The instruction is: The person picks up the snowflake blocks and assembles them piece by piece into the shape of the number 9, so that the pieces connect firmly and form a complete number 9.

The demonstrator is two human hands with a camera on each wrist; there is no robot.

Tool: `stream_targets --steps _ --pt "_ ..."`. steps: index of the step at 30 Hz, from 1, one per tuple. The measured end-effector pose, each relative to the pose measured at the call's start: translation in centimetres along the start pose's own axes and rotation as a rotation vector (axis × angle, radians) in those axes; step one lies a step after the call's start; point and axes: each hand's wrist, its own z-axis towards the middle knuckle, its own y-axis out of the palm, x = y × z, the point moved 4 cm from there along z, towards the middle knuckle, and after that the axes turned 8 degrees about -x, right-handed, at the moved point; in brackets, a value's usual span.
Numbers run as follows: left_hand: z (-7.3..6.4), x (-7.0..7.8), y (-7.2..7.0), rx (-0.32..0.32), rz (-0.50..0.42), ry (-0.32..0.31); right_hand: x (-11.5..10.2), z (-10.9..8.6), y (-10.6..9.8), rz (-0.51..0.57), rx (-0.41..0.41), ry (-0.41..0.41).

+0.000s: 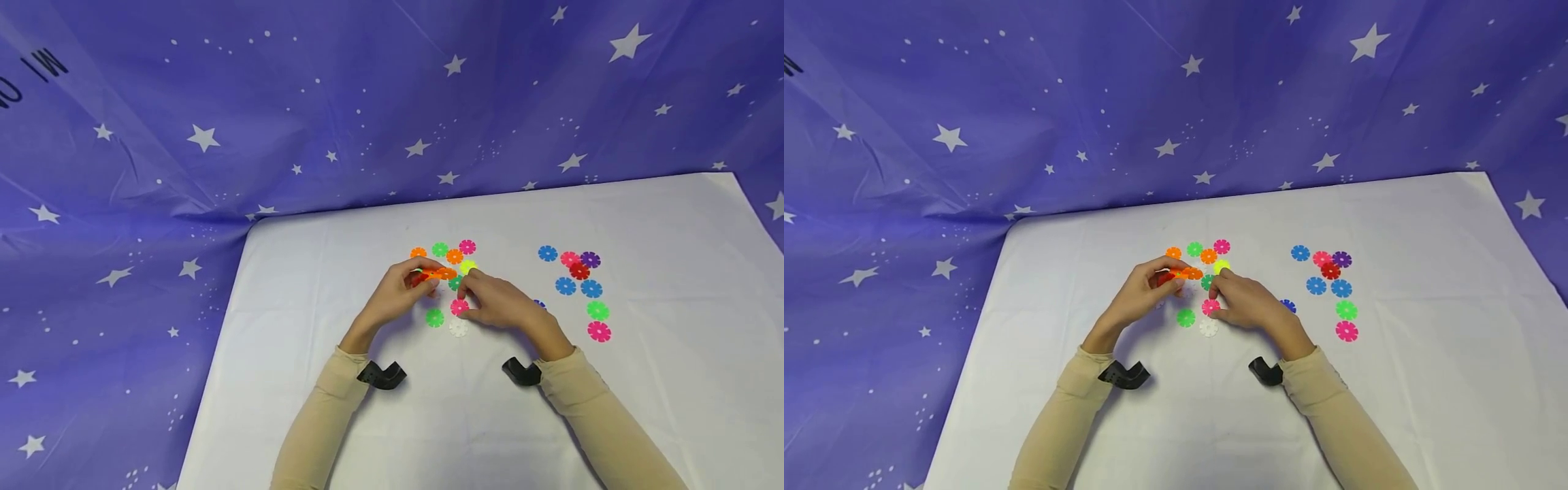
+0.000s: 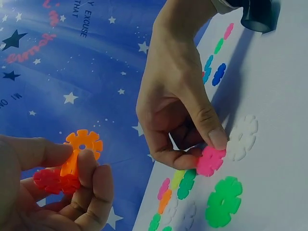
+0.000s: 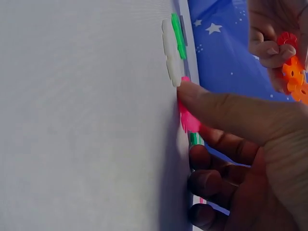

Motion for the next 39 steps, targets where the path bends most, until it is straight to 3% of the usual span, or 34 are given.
stream_targets --steps 7,13,18,23,31,39 --pt "-0.1 -0.2 -0.4 0.011 -0.053 0.002 0.4 0.3 -0.2 0.116 0.000 -0.004" --pt "-0.1 -0.3 -0.9 0.033 0.037 0.005 0.7 0.1 -1.1 0.223 0.068 -0.066" --pt "0.0 -0.6 -1.2 0.032 0.066 0.010 0.6 -0.3 -2.3 0.471 0.153 -0.104" --pt "0.1 -0.9 -1.4 0.031 0.081 0.002 0.3 -0.7 -3.1 0.705 0.165 -0.147" --pt "-0.1 -0.8 -1.7 0.040 0.077 0.005 0.3 -1.1 -3.6 0.754 0.184 -0.163" --pt "-0.1 -0.7 -1.4 0.011 0.038 0.040 -0.3 -1.4 -3.6 0.803 0.145 -0.188"
